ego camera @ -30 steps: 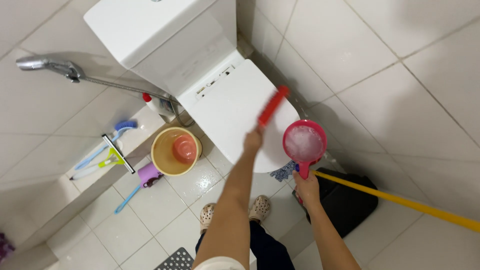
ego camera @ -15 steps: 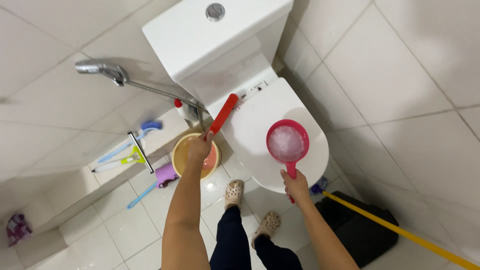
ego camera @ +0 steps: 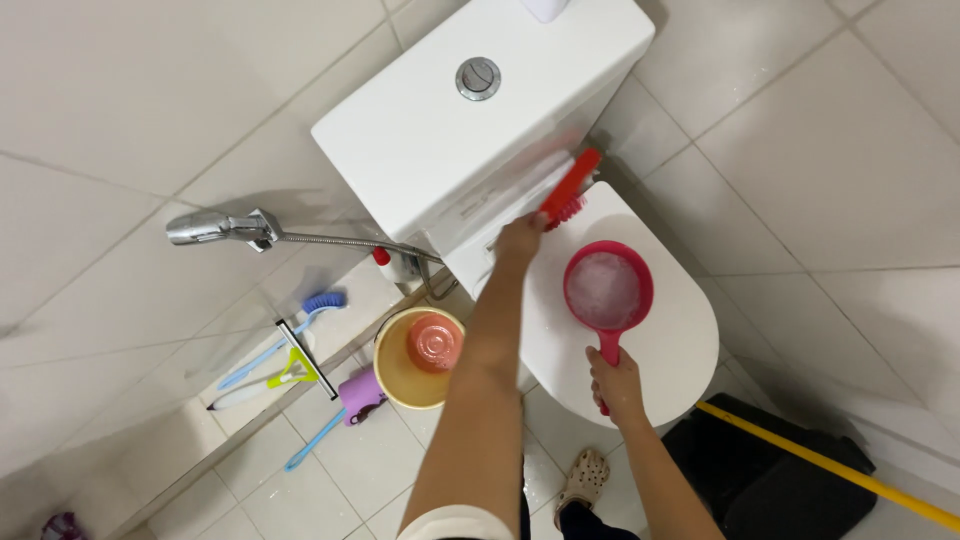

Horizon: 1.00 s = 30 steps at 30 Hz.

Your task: Cleaning a bathroom door with a cloth and then scrubbing the toilet and wall with a brush.

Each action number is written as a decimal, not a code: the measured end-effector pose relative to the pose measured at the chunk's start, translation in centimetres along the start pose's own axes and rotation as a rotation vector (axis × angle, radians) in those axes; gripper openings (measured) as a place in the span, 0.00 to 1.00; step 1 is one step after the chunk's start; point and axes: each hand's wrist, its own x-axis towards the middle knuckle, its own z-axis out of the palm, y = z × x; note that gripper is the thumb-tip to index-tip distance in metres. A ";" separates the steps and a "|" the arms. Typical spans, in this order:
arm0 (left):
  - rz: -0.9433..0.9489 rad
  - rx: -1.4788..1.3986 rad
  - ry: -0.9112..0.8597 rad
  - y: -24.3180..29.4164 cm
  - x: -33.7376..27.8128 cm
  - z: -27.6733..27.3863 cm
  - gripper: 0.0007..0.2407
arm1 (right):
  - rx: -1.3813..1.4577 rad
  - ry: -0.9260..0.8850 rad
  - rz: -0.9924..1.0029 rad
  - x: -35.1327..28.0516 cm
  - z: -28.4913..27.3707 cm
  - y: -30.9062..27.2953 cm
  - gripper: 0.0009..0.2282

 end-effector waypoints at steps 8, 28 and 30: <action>-0.118 0.137 0.088 -21.2 -15.1 -7.6 0.26 | 0.061 0.036 -0.006 -2.9 0.6 1.5 0.10; -0.659 -1.751 -0.251 -16.0 -42.6 21.7 0.18 | 0.106 0.077 -0.066 -19.3 -8.3 26.2 0.09; -0.664 -1.752 -0.278 -15.2 -46.9 24.0 0.18 | 0.144 0.116 -0.048 -21.2 -10.4 29.4 0.09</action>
